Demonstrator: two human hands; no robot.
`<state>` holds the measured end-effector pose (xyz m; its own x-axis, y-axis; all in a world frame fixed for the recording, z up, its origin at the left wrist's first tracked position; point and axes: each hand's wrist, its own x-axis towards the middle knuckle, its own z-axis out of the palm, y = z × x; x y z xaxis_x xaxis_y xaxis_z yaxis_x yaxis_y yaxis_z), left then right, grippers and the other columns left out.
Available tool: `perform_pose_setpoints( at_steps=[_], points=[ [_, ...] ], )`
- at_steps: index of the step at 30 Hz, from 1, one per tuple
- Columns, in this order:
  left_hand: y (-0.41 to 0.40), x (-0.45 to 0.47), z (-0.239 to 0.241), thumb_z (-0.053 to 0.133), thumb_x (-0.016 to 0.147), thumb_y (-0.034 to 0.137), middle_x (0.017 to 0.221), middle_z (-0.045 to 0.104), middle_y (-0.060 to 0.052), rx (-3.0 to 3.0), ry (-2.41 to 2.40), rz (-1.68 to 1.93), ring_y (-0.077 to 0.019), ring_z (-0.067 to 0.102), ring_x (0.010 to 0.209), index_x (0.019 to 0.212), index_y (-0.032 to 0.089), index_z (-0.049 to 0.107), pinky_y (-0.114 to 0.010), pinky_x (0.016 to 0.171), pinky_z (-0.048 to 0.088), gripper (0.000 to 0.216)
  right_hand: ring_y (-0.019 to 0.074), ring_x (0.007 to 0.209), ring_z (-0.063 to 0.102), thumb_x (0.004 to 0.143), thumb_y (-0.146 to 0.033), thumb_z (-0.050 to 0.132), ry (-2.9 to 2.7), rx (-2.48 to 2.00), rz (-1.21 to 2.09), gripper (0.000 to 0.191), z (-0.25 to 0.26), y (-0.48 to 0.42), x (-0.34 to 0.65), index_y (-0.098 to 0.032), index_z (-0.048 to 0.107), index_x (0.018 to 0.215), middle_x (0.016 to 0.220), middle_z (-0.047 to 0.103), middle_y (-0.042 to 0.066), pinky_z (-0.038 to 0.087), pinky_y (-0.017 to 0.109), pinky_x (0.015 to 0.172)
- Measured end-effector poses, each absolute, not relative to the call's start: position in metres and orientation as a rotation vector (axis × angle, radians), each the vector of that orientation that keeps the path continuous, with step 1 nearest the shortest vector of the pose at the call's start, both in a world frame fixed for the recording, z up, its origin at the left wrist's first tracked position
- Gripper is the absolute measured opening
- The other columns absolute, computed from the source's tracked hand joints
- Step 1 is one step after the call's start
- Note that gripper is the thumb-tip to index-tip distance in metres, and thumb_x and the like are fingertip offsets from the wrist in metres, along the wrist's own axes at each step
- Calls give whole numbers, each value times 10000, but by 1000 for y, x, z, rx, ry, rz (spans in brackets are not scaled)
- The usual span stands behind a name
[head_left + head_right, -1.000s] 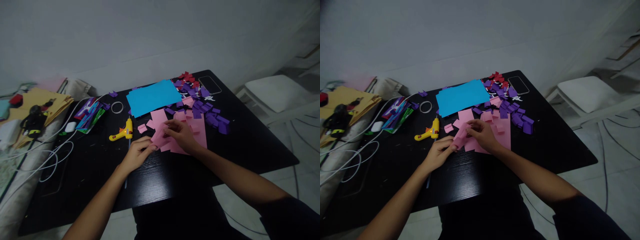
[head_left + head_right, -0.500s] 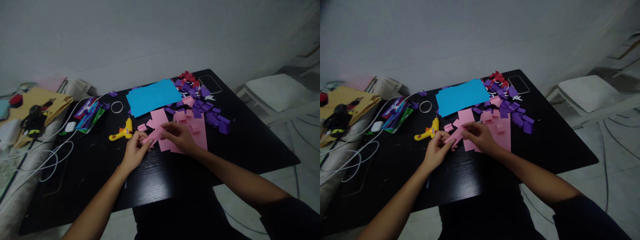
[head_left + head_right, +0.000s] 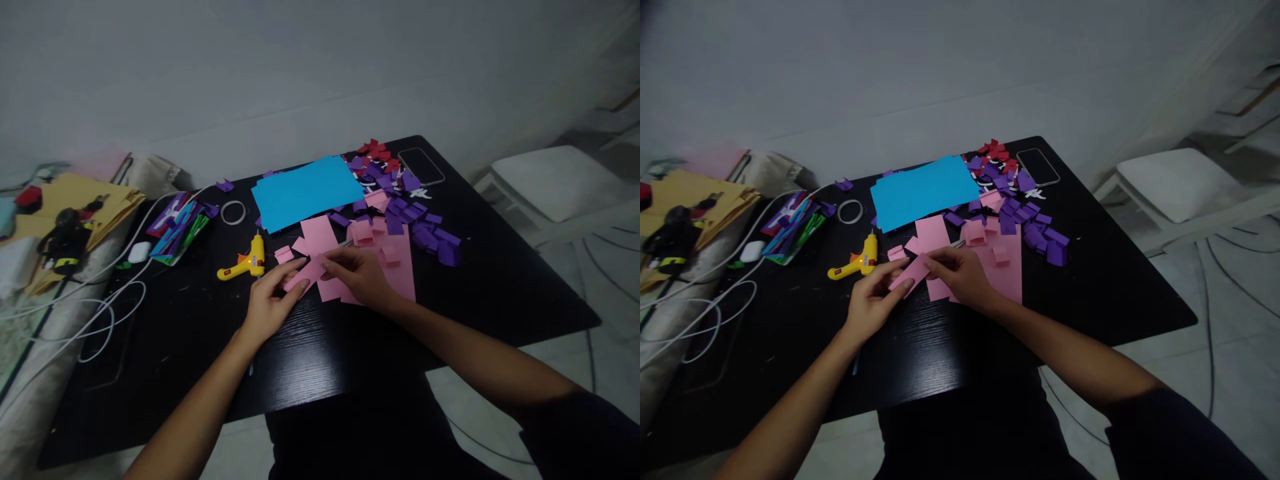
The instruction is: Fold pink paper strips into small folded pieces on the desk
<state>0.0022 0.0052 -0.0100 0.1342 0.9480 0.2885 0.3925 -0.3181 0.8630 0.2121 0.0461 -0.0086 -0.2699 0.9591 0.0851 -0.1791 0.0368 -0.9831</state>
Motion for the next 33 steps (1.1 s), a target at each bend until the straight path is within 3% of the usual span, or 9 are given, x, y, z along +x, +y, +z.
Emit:
perform_pose_setpoints(
  at_steps=[4,7,12,17,24,33],
  points=[
    [4,5,-5,740,934,269,1159,780,-80,1923,1280,1191,-213,724,984,1287,258,735,-371,888,585,354,162,744,748,853,-426,806,-1343,-900,1438,274,-9,43,212,-218,781,1031,905,789,36,649,336,731],
    [4,7,-2,726,943,250,1021,788,-62,1953,1253,1223,-178,707,847,1252,255,760,-321,765,594,311,162,743,748,866,-384,798,-1346,-905,1413,316,-9,40,212,-222,739,1131,856,786,21,636,327,728],
    [2,9,1,737,926,218,872,748,-35,1892,1203,1264,-138,674,736,1168,233,793,-269,671,581,249,170,793,744,877,-352,781,-1367,-901,1351,206,-9,38,211,-227,763,1040,907,796,35,617,319,731],
    [1,11,-1,728,934,251,816,754,-26,1582,1186,1255,-117,694,637,1064,189,775,-239,611,597,151,203,937,745,883,-350,764,-1441,-869,1363,154,-8,39,210,-231,790,977,999,799,46,606,355,850],
    [4,6,0,758,914,232,856,754,-22,1540,1122,1196,-103,699,649,1079,221,806,-213,611,604,173,150,722,692,854,-336,792,-1440,-836,1574,271,-3,36,212,-230,674,1074,811,727,-10,541,260,607],
    [6,3,0,786,892,250,809,724,-26,1593,1110,1162,-120,686,647,1004,221,824,-237,594,596,122,117,686,648,854,-299,778,-1385,-775,1657,315,-6,37,212,-221,611,1110,819,693,-23,472,226,577]
  ],
)
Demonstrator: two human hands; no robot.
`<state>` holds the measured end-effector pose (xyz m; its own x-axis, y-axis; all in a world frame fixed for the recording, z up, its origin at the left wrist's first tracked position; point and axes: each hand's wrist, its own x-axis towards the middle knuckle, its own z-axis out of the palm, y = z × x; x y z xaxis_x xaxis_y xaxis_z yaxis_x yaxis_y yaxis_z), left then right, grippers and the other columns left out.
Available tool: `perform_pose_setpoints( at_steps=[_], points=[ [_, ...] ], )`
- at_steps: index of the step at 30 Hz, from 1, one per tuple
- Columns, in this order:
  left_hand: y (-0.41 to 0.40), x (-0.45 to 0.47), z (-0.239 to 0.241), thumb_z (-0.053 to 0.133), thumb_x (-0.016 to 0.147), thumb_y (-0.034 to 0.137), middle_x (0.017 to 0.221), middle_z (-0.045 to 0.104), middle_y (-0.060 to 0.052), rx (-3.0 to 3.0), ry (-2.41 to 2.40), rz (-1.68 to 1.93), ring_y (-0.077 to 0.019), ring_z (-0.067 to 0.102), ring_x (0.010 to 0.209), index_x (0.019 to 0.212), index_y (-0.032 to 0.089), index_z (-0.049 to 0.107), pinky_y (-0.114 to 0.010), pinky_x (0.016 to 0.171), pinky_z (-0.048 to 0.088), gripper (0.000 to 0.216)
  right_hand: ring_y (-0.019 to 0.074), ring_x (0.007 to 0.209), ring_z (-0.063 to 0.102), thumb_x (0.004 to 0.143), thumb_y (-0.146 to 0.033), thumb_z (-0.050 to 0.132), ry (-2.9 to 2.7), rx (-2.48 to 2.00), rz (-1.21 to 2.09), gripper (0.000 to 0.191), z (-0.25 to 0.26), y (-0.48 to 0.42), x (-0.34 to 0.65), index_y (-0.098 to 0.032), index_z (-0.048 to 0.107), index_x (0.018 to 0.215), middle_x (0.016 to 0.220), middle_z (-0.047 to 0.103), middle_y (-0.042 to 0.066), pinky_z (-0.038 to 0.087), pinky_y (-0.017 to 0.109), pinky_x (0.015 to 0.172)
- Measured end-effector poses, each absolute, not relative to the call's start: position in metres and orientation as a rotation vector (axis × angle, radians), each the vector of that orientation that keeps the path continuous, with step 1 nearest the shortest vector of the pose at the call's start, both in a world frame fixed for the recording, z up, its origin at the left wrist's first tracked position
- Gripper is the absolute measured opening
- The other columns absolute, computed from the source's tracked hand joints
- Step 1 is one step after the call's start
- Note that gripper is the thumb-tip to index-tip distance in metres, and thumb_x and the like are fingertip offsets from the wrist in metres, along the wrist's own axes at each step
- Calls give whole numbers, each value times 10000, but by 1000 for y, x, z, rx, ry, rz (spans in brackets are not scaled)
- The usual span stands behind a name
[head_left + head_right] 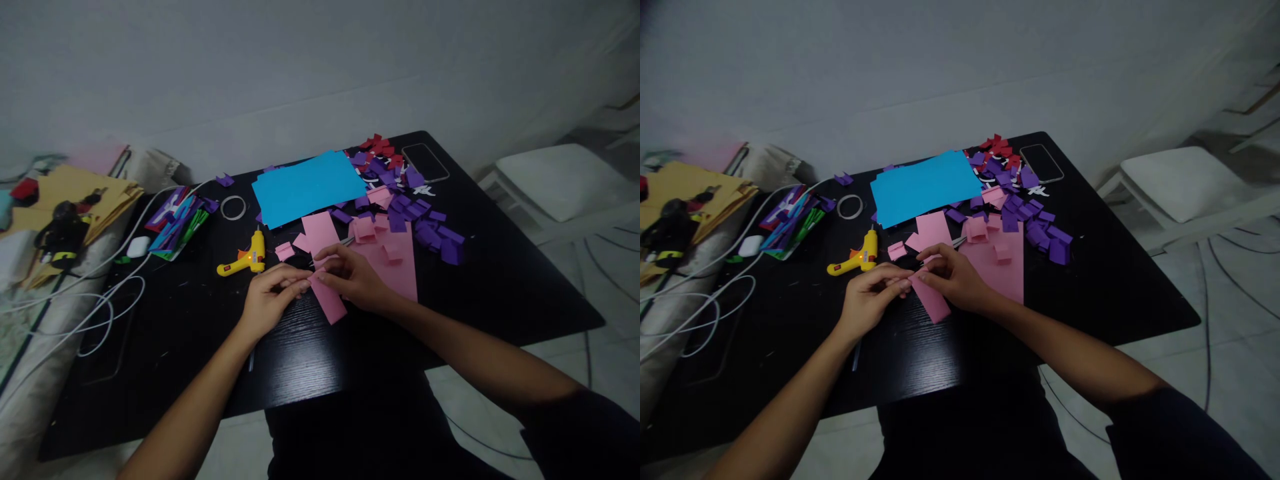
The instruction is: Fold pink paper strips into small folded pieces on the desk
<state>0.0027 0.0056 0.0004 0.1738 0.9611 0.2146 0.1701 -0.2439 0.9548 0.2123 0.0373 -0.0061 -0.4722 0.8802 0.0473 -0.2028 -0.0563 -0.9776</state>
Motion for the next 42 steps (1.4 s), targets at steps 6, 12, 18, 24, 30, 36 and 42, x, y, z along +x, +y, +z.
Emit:
perform_pose_setpoints(
  at_steps=[6,12,18,24,30,36,42],
  points=[
    [7,5,3,806,866,243,786,725,-26,1563,1109,1181,-116,670,610,964,209,833,-238,566,589,107,141,736,675,860,-299,775,-1413,-804,1616,305,-6,37,212,-220,614,1106,817,694,-20,504,259,646],
    [5,4,4,760,897,248,794,739,-27,1566,1146,1152,-118,680,661,1037,187,796,-226,615,562,156,141,740,691,872,-291,758,-1481,-820,1522,297,-8,36,211,-226,576,1097,815,704,-19,512,262,660],
    [2,9,6,735,915,292,663,692,1,1658,1224,1062,-100,609,586,876,165,743,-207,574,493,133,143,702,688,898,-286,715,-1621,-876,1360,287,-13,30,208,-233,542,1121,786,713,-21,481,257,618],
    [3,8,4,706,936,307,643,679,7,1582,1232,1063,-97,600,555,879,166,725,-199,545,482,153,140,696,682,898,-293,705,-1612,-900,1320,267,-9,28,207,-214,580,1120,787,710,-12,506,256,628],
    [3,6,2,719,932,349,674,683,-4,1472,1235,1159,-104,617,548,884,157,699,-206,528,517,198,144,708,671,901,-324,694,-1581,-917,1362,149,-6,29,208,-175,685,896,805,710,22,527,264,643],
    [4,4,4,685,955,300,699,657,7,1584,1224,1138,-93,602,577,880,163,680,-197,559,503,156,125,640,645,927,-284,687,-1725,-948,1098,143,-5,27,209,-168,727,853,758,734,21,484,240,591],
    [2,6,-1,717,944,267,820,724,-10,1693,1238,1177,-107,652,672,991,189,732,-215,628,533,92,121,643,669,956,-252,662,-1856,-894,920,137,-8,22,207,-174,730,866,784,765,27,491,233,607]
  ],
)
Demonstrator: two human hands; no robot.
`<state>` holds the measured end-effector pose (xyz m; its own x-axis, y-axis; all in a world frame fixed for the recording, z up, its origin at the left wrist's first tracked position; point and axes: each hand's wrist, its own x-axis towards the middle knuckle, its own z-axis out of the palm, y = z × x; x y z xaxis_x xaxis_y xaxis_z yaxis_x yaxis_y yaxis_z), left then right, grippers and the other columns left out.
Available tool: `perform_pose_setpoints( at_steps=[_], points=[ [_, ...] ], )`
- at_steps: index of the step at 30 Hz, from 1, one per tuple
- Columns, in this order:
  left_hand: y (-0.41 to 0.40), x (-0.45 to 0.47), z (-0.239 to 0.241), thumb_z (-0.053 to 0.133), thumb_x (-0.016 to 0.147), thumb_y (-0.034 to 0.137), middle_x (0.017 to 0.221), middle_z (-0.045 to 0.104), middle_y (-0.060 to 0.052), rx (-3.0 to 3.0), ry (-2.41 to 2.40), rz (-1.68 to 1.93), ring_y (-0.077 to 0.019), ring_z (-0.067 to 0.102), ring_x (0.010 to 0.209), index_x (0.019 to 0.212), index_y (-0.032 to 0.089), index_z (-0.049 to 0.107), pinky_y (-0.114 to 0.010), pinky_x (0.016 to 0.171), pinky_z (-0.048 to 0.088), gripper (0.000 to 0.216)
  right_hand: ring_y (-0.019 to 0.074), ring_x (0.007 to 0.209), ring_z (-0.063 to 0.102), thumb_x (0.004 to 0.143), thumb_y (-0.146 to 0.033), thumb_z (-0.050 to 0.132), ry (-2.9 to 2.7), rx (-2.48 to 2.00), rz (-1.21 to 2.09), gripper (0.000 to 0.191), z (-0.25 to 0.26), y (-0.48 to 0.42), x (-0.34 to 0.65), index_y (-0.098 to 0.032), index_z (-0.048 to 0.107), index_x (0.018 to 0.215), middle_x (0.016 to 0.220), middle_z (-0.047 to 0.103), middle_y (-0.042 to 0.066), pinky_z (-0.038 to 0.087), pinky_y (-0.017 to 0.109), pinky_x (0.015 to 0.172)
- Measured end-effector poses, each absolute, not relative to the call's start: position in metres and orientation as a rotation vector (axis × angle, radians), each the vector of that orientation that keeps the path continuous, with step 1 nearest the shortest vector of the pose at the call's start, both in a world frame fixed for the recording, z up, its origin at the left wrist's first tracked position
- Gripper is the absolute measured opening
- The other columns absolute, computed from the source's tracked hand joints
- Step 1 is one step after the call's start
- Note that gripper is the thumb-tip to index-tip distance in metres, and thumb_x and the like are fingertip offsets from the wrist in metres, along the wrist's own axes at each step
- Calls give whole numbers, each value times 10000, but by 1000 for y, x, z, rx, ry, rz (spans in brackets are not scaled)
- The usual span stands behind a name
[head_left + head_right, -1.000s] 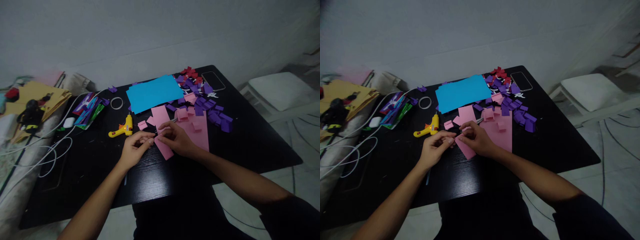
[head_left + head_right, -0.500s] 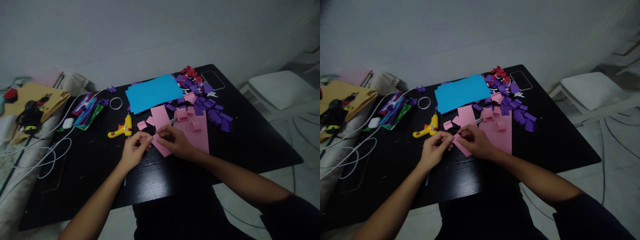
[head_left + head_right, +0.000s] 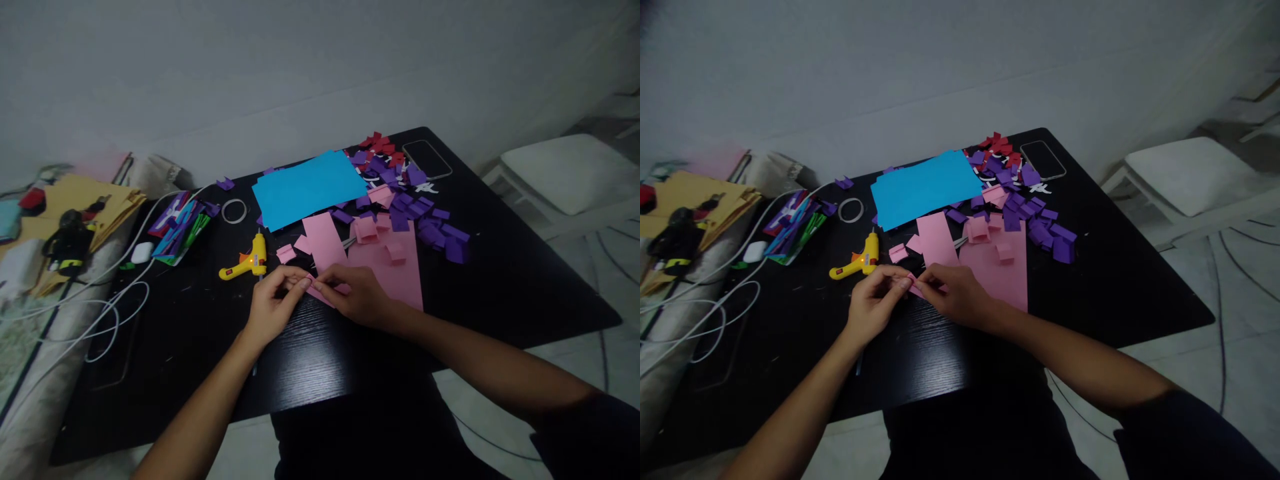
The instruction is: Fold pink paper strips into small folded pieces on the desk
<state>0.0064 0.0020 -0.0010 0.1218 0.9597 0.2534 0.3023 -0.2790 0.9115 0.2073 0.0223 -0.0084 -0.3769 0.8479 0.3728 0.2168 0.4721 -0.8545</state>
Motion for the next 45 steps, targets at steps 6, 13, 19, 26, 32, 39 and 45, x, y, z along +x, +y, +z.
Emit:
perform_pose_setpoints(
  at_steps=[6,13,19,26,32,39,45],
  points=[
    [1,7,-4,776,903,237,884,761,-16,1626,1241,1271,-115,693,692,1069,209,747,-227,653,574,171,126,679,701,956,-225,660,-1847,-901,922,115,-7,21,206,-175,739,888,813,776,27,522,228,632],
    [-2,12,2,799,874,209,800,764,2,1601,1282,1349,-95,672,596,962,205,796,-207,583,563,89,147,756,764,934,-209,692,-1731,-861,956,158,-10,20,204,-211,726,1088,889,804,21,614,248,693],
    [-4,15,1,801,871,221,787,760,1,1559,1299,1364,-99,667,603,962,212,806,-218,590,562,91,157,814,783,947,-216,696,-1683,-818,927,138,-7,17,203,-213,756,1071,967,817,39,649,263,717],
    [-6,17,0,806,871,262,780,756,-5,1537,1333,1367,-110,659,596,962,205,805,-235,585,554,108,179,862,792,941,-230,705,-1638,-835,953,146,-7,16,202,-231,793,1058,1036,826,53,666,306,758],
    [-7,16,-3,789,892,254,820,758,-8,1618,1336,1374,-107,661,619,993,216,806,-239,604,553,108,187,858,794,934,-221,720,-1616,-819,966,147,-8,17,203,-233,808,1051,1009,829,52,663,311,751],
    [-7,15,0,793,890,223,888,783,-28,1776,1297,1402,-138,694,712,1064,236,817,-277,669,567,175,182,829,788,927,-253,737,-1577,-862,1017,121,-7,17,203,-225,811,1018,979,829,48,657,301,731],
    [-7,16,1,791,886,196,888,781,-28,1780,1281,1412,-135,686,710,1039,239,822,-273,657,559,162,187,832,788,920,-249,743,-1553,-850,1066,123,-6,17,203,-225,813,1018,984,829,55,655,317,734]
  ],
)
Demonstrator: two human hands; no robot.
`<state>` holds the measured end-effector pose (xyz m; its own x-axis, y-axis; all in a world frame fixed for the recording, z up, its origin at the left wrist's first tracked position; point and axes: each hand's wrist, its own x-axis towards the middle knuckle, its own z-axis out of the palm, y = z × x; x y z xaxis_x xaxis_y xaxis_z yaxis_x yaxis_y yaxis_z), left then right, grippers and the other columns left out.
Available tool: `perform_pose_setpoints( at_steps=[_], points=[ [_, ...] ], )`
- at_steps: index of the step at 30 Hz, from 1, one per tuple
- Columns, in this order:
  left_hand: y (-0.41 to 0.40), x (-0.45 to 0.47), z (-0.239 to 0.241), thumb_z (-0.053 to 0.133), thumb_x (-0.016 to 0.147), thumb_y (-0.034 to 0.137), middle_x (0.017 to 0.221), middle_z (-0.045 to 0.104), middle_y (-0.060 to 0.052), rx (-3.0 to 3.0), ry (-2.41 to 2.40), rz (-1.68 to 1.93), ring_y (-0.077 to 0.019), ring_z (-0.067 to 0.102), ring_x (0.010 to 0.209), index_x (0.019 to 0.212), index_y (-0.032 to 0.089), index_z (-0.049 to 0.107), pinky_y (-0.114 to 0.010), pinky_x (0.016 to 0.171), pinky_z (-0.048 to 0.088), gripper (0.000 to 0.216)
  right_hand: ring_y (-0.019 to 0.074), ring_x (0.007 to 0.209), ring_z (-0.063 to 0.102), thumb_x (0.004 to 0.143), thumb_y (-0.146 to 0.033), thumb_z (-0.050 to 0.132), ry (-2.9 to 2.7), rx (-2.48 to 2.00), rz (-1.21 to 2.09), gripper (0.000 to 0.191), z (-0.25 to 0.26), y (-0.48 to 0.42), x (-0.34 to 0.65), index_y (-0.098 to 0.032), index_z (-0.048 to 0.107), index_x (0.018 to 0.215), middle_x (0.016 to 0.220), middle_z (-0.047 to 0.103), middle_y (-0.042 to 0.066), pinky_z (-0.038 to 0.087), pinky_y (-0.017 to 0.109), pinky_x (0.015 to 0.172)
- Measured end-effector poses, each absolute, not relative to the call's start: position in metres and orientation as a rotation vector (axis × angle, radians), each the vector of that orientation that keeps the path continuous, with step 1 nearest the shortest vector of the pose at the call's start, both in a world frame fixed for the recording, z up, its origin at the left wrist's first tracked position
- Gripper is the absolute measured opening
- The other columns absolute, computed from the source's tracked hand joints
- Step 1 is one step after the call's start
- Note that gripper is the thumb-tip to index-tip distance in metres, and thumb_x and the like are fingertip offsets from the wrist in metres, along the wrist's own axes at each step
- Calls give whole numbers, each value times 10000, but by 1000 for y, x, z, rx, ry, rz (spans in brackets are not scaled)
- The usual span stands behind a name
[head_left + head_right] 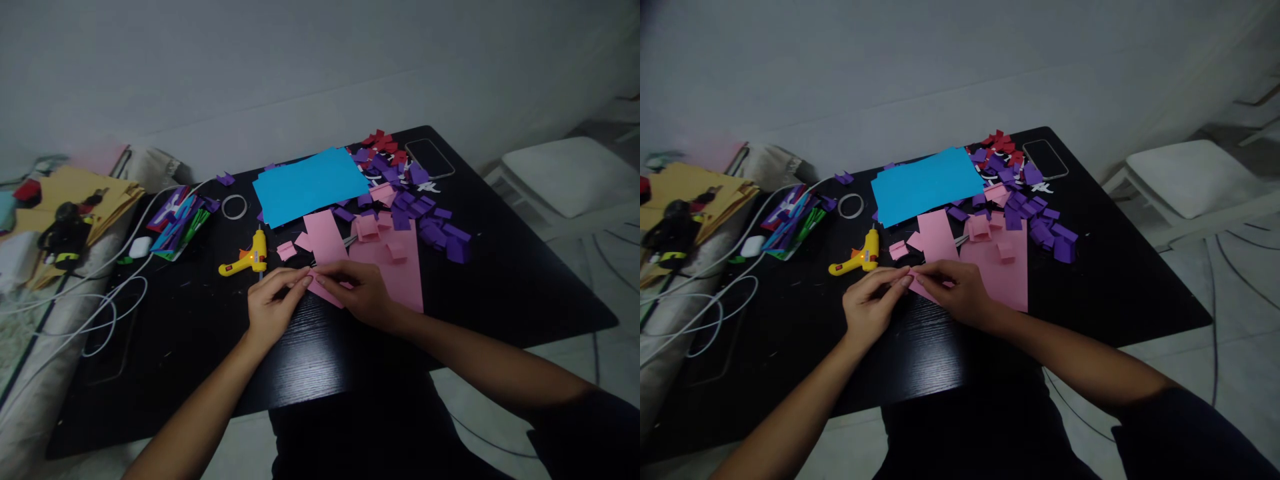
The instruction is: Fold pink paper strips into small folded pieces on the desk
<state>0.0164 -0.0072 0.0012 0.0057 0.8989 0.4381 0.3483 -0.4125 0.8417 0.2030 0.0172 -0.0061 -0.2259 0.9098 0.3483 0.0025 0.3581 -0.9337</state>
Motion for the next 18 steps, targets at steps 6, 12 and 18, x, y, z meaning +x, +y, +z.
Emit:
perform_pose_setpoints(
  at_steps=[6,12,18],
  points=[
    [-5,19,1,784,889,297,829,743,-15,1459,1234,1360,-118,672,646,1078,200,756,-238,608,565,214,196,856,790,913,-278,751,-1551,-873,1100,126,-6,18,203,-232,816,1011,994,830,53,659,326,750],
    [-3,18,3,701,952,324,626,643,20,1577,1244,1199,-97,577,536,867,172,720,-209,521,474,175,184,866,789,915,-259,735,-1568,-846,1123,134,-7,18,203,-230,803,1027,1004,827,50,655,310,759],
    [5,-1,4,703,957,359,646,661,15,1543,1335,1288,-106,588,545,914,178,731,-217,529,476,189,172,789,756,848,-254,776,-1610,-951,1096,170,-10,22,206,-211,735,1008,901,788,38,640,302,734]
  ],
)
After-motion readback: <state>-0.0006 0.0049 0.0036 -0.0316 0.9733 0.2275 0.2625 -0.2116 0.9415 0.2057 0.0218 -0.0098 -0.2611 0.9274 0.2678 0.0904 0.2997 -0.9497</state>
